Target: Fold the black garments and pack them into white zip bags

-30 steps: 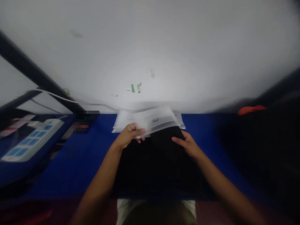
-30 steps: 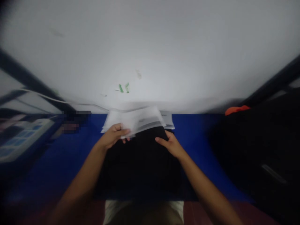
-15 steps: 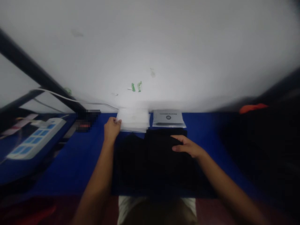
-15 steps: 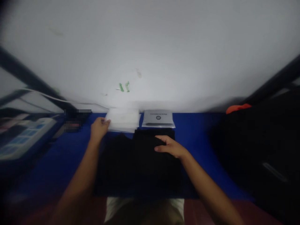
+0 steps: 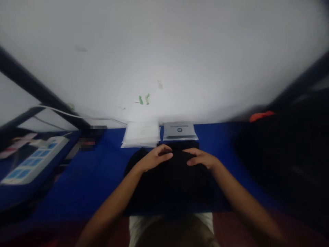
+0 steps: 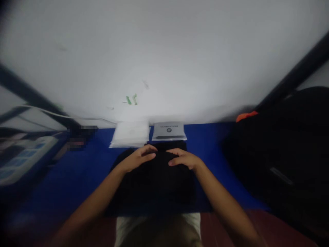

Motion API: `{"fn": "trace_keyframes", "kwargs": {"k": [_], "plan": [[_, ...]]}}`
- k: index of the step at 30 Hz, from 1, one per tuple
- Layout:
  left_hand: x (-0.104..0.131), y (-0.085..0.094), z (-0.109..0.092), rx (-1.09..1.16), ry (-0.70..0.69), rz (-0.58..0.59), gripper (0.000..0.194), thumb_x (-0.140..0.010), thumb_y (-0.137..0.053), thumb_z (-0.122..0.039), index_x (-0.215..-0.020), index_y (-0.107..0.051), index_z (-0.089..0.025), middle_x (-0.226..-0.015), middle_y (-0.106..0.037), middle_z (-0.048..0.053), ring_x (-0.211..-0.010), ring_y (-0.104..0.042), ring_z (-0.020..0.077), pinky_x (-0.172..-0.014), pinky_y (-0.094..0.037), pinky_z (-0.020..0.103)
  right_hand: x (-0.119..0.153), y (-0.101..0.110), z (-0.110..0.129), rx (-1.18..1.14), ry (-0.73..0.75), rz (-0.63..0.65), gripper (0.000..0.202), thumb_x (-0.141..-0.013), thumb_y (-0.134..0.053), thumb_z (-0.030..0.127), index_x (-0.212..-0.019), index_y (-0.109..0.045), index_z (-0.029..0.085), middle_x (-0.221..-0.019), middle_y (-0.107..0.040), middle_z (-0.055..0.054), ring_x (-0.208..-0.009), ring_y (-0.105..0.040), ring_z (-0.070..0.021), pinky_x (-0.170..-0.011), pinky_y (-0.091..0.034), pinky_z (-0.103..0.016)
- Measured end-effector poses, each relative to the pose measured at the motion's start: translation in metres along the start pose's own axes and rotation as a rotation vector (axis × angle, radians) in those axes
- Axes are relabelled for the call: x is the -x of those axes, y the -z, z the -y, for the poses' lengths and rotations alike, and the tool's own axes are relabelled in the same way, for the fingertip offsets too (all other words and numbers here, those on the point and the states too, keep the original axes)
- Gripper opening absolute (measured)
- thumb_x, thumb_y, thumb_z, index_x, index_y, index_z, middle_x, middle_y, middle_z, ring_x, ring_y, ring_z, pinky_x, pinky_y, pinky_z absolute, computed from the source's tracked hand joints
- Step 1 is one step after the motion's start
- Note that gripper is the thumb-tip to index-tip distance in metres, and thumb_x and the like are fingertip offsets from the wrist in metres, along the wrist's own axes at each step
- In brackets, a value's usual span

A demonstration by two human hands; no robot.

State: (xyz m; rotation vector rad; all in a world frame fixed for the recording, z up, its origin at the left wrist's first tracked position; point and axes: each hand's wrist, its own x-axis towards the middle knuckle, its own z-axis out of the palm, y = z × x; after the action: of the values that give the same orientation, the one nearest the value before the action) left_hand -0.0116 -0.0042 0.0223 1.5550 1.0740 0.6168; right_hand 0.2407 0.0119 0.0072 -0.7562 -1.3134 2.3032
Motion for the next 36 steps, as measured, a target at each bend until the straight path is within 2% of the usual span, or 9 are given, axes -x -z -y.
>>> {"fn": "trace_keyframes", "kwargs": {"k": [2, 5, 9, 13, 19, 24, 27, 33, 36], "plan": [[0.002, -0.006, 0.002, 0.156, 0.056, 0.135, 0.039, -0.078, -0.07, -0.037, -0.111, -0.059, -0.02, -0.111, -0.064, 0.005, -0.101, -0.061, 0.0212, -0.09, -0.047, 0.035, 0.002, 0.003, 0.003, 0.063, -0.051, -0.008, 0.034, -0.068, -0.077, 0.021, -0.099, -0.068, 0.015, -0.084, -0.071, 0.0, -0.065, -0.065, -0.0113, -0.059, -0.05, -0.019], [0.002, -0.006, 0.01, 0.208, 0.099, 0.152, 0.04, -0.076, -0.072, -0.033, -0.11, -0.057, -0.02, -0.107, -0.064, 0.005, -0.096, -0.062, 0.0207, -0.086, -0.048, 0.035, 0.005, 0.008, 0.009, 0.222, -0.113, -0.078, 0.027, -0.07, -0.077, 0.026, -0.093, -0.067, 0.016, -0.081, -0.068, 0.002, -0.064, -0.063, -0.0107, -0.057, -0.048, -0.018], [0.001, -0.014, 0.013, -0.188, 0.026, -0.079, 0.032, -0.079, -0.067, -0.036, -0.106, -0.058, -0.02, -0.101, -0.063, 0.004, -0.093, -0.06, 0.0214, -0.087, -0.048, 0.039, 0.007, 0.013, 0.012, 0.384, -0.096, -0.155, 0.031, -0.074, -0.073, 0.028, -0.102, -0.063, 0.019, -0.09, -0.065, 0.002, -0.074, -0.061, -0.0115, -0.065, -0.048, -0.02], [0.008, -0.048, -0.002, -0.614, -0.229, -0.371, 0.036, -0.083, -0.063, -0.039, -0.112, -0.055, -0.019, -0.111, -0.056, 0.009, -0.107, -0.053, 0.0257, -0.096, -0.043, 0.044, 0.003, 0.013, 0.01, 0.545, -0.035, -0.185, 0.031, -0.079, -0.068, 0.031, -0.108, -0.062, 0.02, -0.098, -0.064, 0.0, -0.086, -0.061, -0.0153, -0.077, -0.048, -0.026], [0.01, -0.101, -0.023, -0.804, -0.328, -0.314, 0.057, -0.071, -0.065, -0.068, -0.093, -0.057, -0.016, -0.095, -0.06, 0.01, -0.092, -0.056, 0.028, -0.086, -0.047, 0.045, -0.002, 0.01, 0.005, 0.607, 0.069, -0.195, 0.032, -0.08, -0.06, 0.027, -0.111, -0.06, 0.019, -0.104, -0.065, -0.004, -0.099, -0.06, -0.02, -0.095, -0.043, -0.036], [0.003, -0.102, -0.023, -0.845, -0.323, -0.226, 0.009, -0.084, -0.056, -0.028, -0.082, -0.057, -0.019, -0.09, -0.063, 0.005, -0.085, -0.058, 0.0216, -0.078, -0.047, 0.036, -0.002, 0.01, 0.004, 0.666, 0.069, -0.23, 0.031, -0.085, -0.059, 0.035, -0.112, -0.06, 0.019, -0.11, -0.065, -0.006, -0.103, -0.059, -0.022, -0.094, -0.044, -0.037], [0.005, -0.091, -0.024, -0.759, -0.298, -0.243, 0.005, -0.084, -0.052, -0.021, -0.08, -0.055, -0.02, -0.085, -0.063, 0.002, -0.082, -0.059, 0.0184, -0.073, -0.047, 0.031, -0.002, 0.008, 0.006, 0.672, 0.084, -0.227, 0.034, -0.088, -0.056, 0.047, -0.107, -0.063, 0.02, -0.108, -0.066, -0.005, -0.106, -0.058, -0.0228, -0.097, -0.042, -0.038], [0.008, -0.101, -0.025, -0.755, -0.326, -0.272, 0.047, -0.079, -0.058, -0.066, -0.083, -0.056, -0.019, -0.087, -0.063, 0.006, -0.088, -0.06, 0.0242, -0.079, -0.049, 0.037, -0.005, 0.004, 0.004, 0.58, 0.075, -0.216, 0.038, -0.088, -0.055, 0.054, -0.103, -0.062, 0.019, -0.097, -0.066, -0.003, -0.094, -0.06, -0.0203, -0.09, -0.045, -0.036], [0.009, -0.116, -0.023, -0.834, -0.342, -0.282, 0.048, -0.076, -0.062, -0.063, -0.089, -0.058, -0.017, -0.099, -0.062, 0.012, -0.103, -0.056, 0.0308, -0.086, -0.049, 0.043, -0.005, 0.001, 0.004, 0.556, 0.038, -0.221, 0.042, -0.086, -0.057, 0.057, -0.104, -0.061, 0.02, -0.092, -0.064, -0.002, -0.087, -0.059, -0.0188, -0.084, -0.047, -0.034]]}}
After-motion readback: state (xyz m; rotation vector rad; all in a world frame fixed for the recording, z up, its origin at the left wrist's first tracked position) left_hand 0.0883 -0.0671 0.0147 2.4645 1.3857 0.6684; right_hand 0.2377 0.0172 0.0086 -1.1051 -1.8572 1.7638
